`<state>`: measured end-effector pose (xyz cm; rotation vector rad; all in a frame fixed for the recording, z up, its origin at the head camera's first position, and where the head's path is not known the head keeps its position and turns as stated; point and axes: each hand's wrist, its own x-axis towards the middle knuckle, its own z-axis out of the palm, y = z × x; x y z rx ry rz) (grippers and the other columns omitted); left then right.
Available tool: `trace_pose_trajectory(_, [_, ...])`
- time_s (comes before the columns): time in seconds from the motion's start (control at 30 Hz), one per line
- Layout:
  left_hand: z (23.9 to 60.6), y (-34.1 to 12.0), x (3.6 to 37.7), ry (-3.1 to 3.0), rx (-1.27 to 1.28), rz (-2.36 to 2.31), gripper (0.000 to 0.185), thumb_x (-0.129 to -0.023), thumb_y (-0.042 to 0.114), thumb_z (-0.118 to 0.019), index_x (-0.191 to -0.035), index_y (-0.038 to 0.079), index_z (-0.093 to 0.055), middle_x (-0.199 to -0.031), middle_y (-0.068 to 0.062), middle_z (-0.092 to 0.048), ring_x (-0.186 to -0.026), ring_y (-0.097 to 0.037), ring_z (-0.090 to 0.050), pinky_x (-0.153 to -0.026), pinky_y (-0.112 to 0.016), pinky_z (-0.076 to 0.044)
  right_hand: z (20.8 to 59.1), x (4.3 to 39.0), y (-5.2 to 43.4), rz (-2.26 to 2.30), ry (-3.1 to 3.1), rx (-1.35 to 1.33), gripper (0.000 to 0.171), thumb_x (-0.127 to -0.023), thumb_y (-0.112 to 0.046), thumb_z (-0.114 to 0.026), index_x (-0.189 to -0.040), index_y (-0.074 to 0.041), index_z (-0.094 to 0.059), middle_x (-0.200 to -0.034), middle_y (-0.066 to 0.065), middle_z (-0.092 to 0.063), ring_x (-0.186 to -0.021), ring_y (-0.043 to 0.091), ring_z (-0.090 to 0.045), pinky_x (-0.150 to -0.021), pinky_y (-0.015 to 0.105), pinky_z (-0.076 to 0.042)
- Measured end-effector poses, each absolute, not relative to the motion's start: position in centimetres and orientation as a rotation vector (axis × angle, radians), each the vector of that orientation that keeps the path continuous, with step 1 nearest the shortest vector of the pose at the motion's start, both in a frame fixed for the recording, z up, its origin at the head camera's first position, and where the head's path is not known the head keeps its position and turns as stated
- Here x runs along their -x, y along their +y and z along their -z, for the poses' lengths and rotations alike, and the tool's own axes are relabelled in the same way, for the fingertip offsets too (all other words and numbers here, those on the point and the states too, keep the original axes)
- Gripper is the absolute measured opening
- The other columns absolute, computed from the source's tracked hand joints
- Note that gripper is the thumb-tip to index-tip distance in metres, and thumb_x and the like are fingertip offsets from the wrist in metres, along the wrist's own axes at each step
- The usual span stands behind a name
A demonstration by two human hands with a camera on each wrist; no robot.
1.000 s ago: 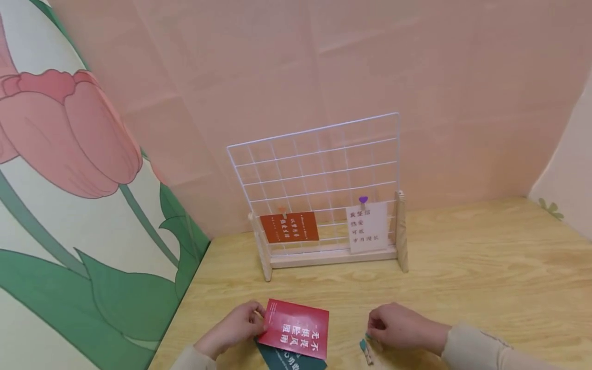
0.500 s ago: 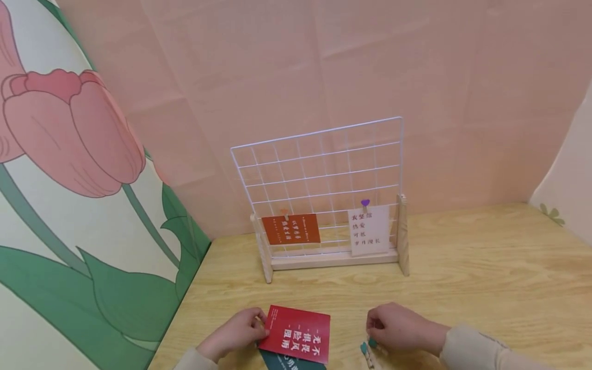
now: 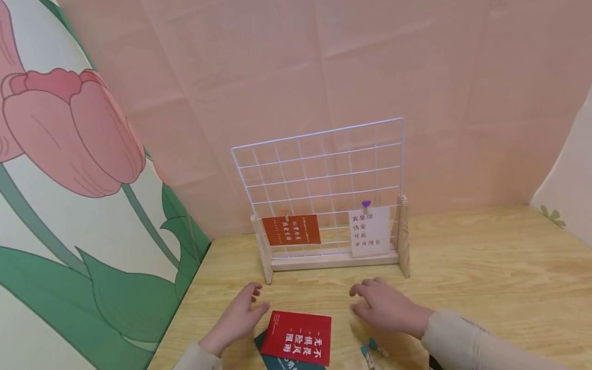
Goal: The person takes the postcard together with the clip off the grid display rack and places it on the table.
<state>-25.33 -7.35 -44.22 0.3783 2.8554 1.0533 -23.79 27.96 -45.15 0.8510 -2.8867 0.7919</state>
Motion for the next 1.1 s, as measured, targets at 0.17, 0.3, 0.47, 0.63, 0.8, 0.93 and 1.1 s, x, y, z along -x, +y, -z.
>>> trace_pose_trajectory(0.17, [43.0, -6.2, 25.8, 3.030, -0.471, -1.085, 0.074, -0.100, 0.032, -0.066, -0.154, -0.006, -0.035, -0.157, -0.029, -0.036, -0.144, -0.046, -0.034, -0.114, -0.063, -0.032, 43.4, 24.8, 25.8, -0.632, -2.699, -0.772, 0.040, -0.098, -0.031, -0.071, -0.129, -0.005, -0.067, -0.124, 0.016, -0.065, -0.116, 0.042, -0.057, -0.095, 0.062, -0.048])
trace_pose_trajectory(0.3, [42.1, -5.2, 26.2, 3.108, -0.584, -1.071, 0.079, -0.099, 0.036, -0.067, -0.157, -0.004, -0.030, -0.161, -0.028, -0.029, -0.149, -0.045, -0.026, -0.115, -0.066, -0.026, 42.3, 25.4, 24.5, -0.582, -2.624, -0.760, 0.045, -0.097, -0.032, -0.071, -0.134, -0.006, -0.064, -0.130, 0.022, -0.061, -0.120, 0.043, -0.055, -0.097, 0.063, -0.046])
trace_pose_trajectory(0.47, [41.4, -4.3, 26.6, 3.150, -0.664, -0.997, 0.080, -0.099, 0.040, -0.065, -0.158, -0.001, -0.030, -0.163, -0.027, -0.026, -0.150, -0.044, -0.023, -0.115, -0.067, -0.025, 41.4, 26.2, 23.2, -0.550, -2.595, -0.770, 0.050, -0.098, -0.033, -0.071, -0.137, -0.005, -0.061, -0.135, 0.025, -0.059, -0.123, 0.045, -0.054, -0.097, 0.066, -0.045])
trace_pose_trajectory(0.63, [40.9, -3.7, 27.3, 3.188, -0.712, -0.930, 0.080, -0.098, 0.039, -0.067, -0.157, -0.001, -0.031, -0.163, -0.027, -0.025, -0.150, -0.043, -0.022, -0.115, -0.066, -0.026, 40.6, 27.3, 22.1, -0.530, -2.629, -0.744, 0.053, -0.098, -0.035, -0.071, -0.140, -0.005, -0.060, -0.139, 0.025, -0.056, -0.127, 0.047, -0.051, -0.099, 0.067, -0.045])
trace_pose_trajectory(0.8, [40.3, -3.4, 28.4, 3.224, -0.730, -0.878, 0.081, -0.098, 0.038, -0.068, -0.157, -0.001, -0.031, -0.164, -0.026, -0.024, -0.151, -0.043, -0.022, -0.114, -0.066, -0.028, 39.7, 28.9, 21.2, -0.490, -2.630, -0.714, 0.055, -0.098, -0.038, -0.070, -0.141, -0.005, -0.059, -0.140, 0.027, -0.055, -0.128, 0.050, -0.050, -0.097, 0.070, -0.044])
trace_pose_trajectory(0.93, [39.9, -3.2, 29.5, 3.246, -0.695, -0.821, 0.083, -0.098, 0.043, -0.066, -0.159, 0.001, -0.029, -0.165, -0.025, -0.021, -0.152, -0.042, -0.020, -0.116, -0.064, -0.026, 39.0, 29.9, 20.6, -0.468, -2.615, -0.705, 0.058, -0.099, -0.039, -0.068, -0.144, -0.004, -0.057, -0.144, 0.029, -0.052, -0.132, 0.051, -0.047, -0.100, 0.071, -0.042])
trace_pose_trajectory(1.1, [39.7, -3.1, 30.1, 3.269, -0.667, -0.642, 0.090, -0.098, 0.050, -0.064, -0.164, 0.007, -0.021, -0.170, -0.023, -0.004, -0.155, -0.043, -0.002, -0.118, -0.067, -0.014, 38.3, 30.7, 19.7, -0.461, -2.646, -0.733, 0.067, -0.099, -0.042, -0.066, -0.151, -0.003, -0.051, -0.156, 0.029, -0.041, -0.145, 0.049, -0.034, -0.110, 0.069, -0.033])
